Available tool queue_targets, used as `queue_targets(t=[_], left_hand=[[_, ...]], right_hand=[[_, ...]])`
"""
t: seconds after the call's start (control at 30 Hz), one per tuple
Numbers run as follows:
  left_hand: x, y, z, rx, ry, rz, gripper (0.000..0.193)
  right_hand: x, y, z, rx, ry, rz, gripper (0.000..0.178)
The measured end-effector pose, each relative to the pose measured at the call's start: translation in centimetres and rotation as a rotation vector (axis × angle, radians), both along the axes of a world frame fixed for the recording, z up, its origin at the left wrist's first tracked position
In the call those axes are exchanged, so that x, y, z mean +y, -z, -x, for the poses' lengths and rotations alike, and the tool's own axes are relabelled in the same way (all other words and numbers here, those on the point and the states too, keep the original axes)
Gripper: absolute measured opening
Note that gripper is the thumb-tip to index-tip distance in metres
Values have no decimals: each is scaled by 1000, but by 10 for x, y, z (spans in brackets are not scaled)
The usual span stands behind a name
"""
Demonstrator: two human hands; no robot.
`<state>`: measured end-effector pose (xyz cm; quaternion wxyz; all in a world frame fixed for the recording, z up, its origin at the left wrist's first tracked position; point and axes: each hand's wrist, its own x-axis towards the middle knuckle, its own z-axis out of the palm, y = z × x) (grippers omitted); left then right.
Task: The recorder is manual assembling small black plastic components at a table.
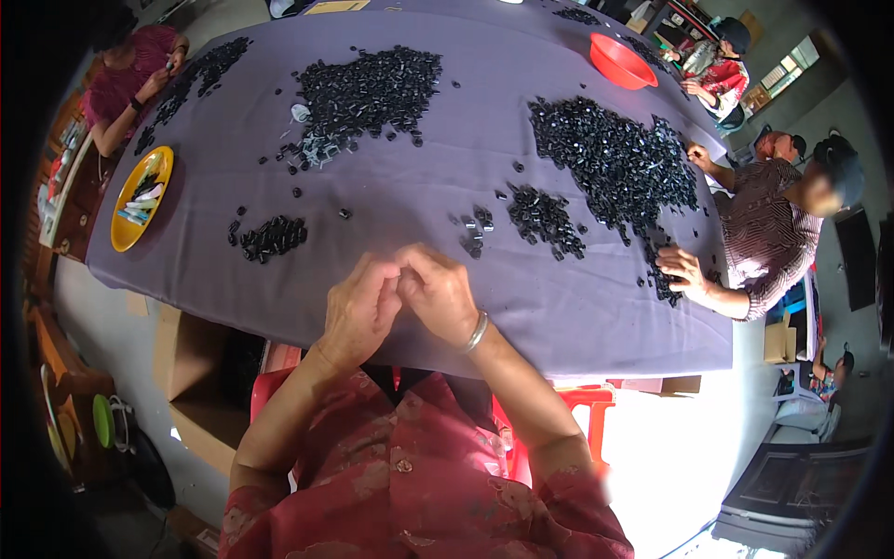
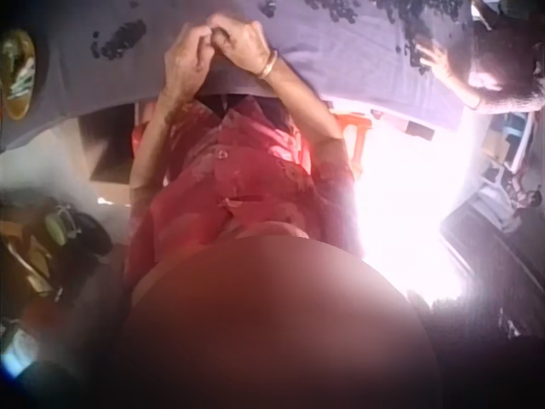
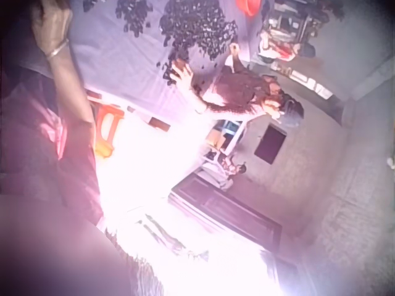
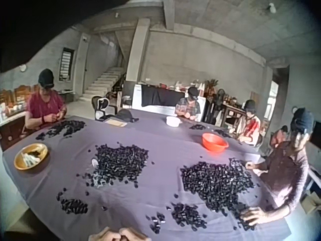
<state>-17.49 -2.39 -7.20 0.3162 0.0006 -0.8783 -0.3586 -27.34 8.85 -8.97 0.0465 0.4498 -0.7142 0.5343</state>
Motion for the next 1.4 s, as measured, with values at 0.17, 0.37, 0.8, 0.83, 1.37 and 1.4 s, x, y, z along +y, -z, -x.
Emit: queue_targets(t=[0.17,0.37,0.8,0.83,1.37,1.4], left_hand=[[-8,-9,0,-65,-27,246,24],[-6,-17,13,-86,47,311,20],[-5,-15,13,27,63,354,24],[-6,-15,12,26,68,352,24],[6,0,-1,14,73,48,25],[7,0,-1,46,66,93,26]], right_hand=[[-1,-7,-1,-141,-82,-2,17],[-4,0,8,-31,-41,110,21],[-1,1,4,-178,-163,128,37],[-2,0,4,-285,-206,157,34],[-9,19,4,-128,-60,190,34],[-6,16,4,-493,-243,182,24]])
